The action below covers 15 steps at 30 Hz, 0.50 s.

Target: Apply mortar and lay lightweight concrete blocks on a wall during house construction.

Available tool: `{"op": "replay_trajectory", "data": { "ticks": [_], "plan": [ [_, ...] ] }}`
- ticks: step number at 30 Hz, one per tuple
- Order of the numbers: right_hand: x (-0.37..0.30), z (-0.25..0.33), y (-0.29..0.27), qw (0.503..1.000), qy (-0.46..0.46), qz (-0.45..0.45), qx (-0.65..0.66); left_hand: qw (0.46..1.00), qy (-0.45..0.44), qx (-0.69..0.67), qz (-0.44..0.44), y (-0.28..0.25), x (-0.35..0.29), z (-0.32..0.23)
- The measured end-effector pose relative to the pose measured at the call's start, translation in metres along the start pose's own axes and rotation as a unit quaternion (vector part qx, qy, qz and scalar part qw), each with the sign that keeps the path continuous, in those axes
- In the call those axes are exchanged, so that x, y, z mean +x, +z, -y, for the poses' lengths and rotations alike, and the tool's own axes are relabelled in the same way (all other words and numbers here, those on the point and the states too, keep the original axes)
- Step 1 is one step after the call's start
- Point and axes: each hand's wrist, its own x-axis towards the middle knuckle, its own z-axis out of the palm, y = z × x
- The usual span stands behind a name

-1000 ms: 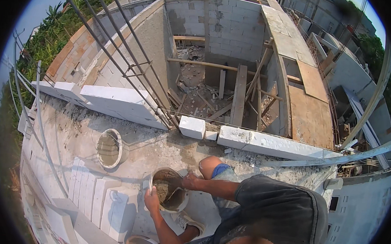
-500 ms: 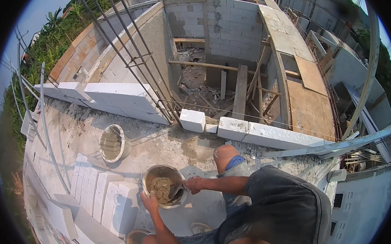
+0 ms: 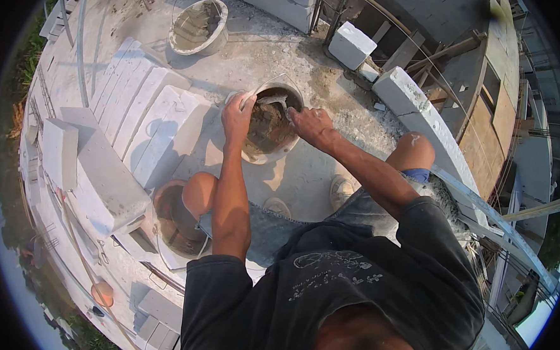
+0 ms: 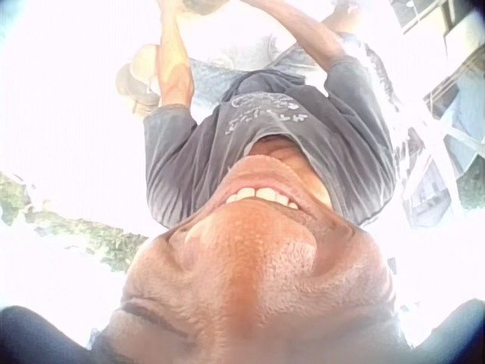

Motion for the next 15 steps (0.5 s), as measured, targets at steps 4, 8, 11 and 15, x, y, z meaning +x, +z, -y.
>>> {"op": "replay_trajectory", "data": {
  "ticks": [4,8,11,15],
  "plan": [
    [-0.015,0.046,0.028,0.998,-0.057,0.033,0.005,0.999,0.028,0.029,0.03,0.001,0.009,-0.003],
    [-0.034,0.049,0.031,0.995,-0.052,0.076,0.033,0.998,-0.054,-0.005,-0.042,-0.007,0.01,0.009],
    [-0.024,0.028,0.021,0.996,-0.021,0.065,0.055,0.997,-0.054,0.014,-0.044,-0.003,0.006,0.014],
    [-0.009,0.02,0.02,0.998,0.026,-0.037,0.035,1.0,0.012,-0.02,0.008,0.006,-0.001,0.008]
  ]
}}
